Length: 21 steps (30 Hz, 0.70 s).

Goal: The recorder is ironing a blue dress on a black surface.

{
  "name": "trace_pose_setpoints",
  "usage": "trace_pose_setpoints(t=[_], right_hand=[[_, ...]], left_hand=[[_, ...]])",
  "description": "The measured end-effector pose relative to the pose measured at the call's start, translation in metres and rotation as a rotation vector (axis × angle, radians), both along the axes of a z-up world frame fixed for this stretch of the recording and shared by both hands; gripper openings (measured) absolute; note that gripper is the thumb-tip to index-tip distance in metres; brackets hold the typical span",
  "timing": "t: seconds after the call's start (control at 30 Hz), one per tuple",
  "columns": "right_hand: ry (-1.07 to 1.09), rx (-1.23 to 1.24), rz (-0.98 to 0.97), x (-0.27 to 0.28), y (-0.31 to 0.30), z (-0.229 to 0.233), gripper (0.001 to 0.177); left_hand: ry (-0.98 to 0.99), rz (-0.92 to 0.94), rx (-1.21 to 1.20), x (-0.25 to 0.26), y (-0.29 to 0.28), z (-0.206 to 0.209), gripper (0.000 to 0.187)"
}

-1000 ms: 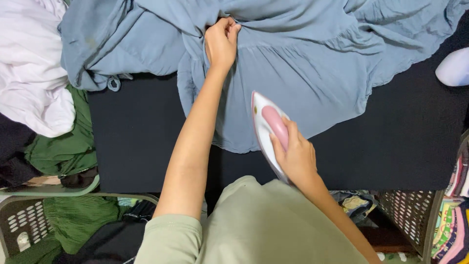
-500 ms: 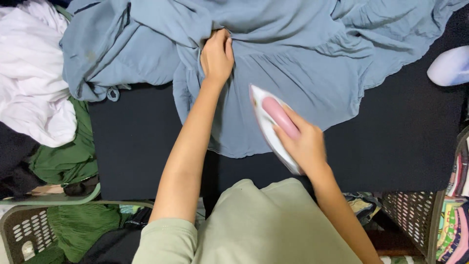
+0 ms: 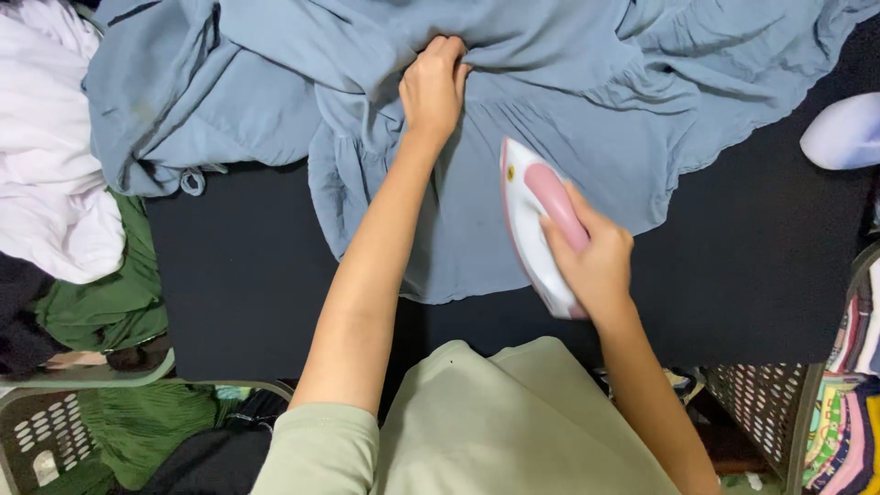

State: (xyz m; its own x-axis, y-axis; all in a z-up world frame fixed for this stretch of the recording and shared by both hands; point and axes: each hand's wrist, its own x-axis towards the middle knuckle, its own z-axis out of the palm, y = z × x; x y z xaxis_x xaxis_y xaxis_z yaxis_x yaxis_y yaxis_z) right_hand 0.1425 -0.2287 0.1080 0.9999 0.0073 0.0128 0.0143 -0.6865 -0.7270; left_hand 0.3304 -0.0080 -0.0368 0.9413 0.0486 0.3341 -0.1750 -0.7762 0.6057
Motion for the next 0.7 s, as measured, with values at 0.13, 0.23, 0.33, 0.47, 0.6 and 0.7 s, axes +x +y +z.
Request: trace_pose_setpoints(t=[0.13,0.23,0.33,0.47,0.6,0.7], right_hand=[[0.051,-0.036,0.005,0.048,0.028,0.003,0.051],[-0.061,-0.053,0.054,0.052,0.032,0.005,0.048],[0.046,-0.046,0.025,0.029,0.018,0.011,0.052],[0.154,0.029,0.053,-0.028,-0.023,0.017,0.054],[0.259,0.110,-0.045,-0.078,-0.072,0.002,0.057],[0.255,0.003,-0.175,-0.100,-0.126,-0.007,0.059]], left_hand=[[0.067,0.025,-0.053,0.002,0.000,0.001,0.021],[0.105,0.048,-0.092,0.003,-0.001,0.006,0.020],[0.099,0.048,-0.089,-0.001,-0.002,0.008,0.019],[0.108,0.034,-0.117,-0.018,-0.001,0.009,0.015],[-0.133,-0.079,0.033,-0.086,-0.005,0.055,0.040],[-0.066,-0.168,0.014,-0.166,-0.010,0.066,0.028]])
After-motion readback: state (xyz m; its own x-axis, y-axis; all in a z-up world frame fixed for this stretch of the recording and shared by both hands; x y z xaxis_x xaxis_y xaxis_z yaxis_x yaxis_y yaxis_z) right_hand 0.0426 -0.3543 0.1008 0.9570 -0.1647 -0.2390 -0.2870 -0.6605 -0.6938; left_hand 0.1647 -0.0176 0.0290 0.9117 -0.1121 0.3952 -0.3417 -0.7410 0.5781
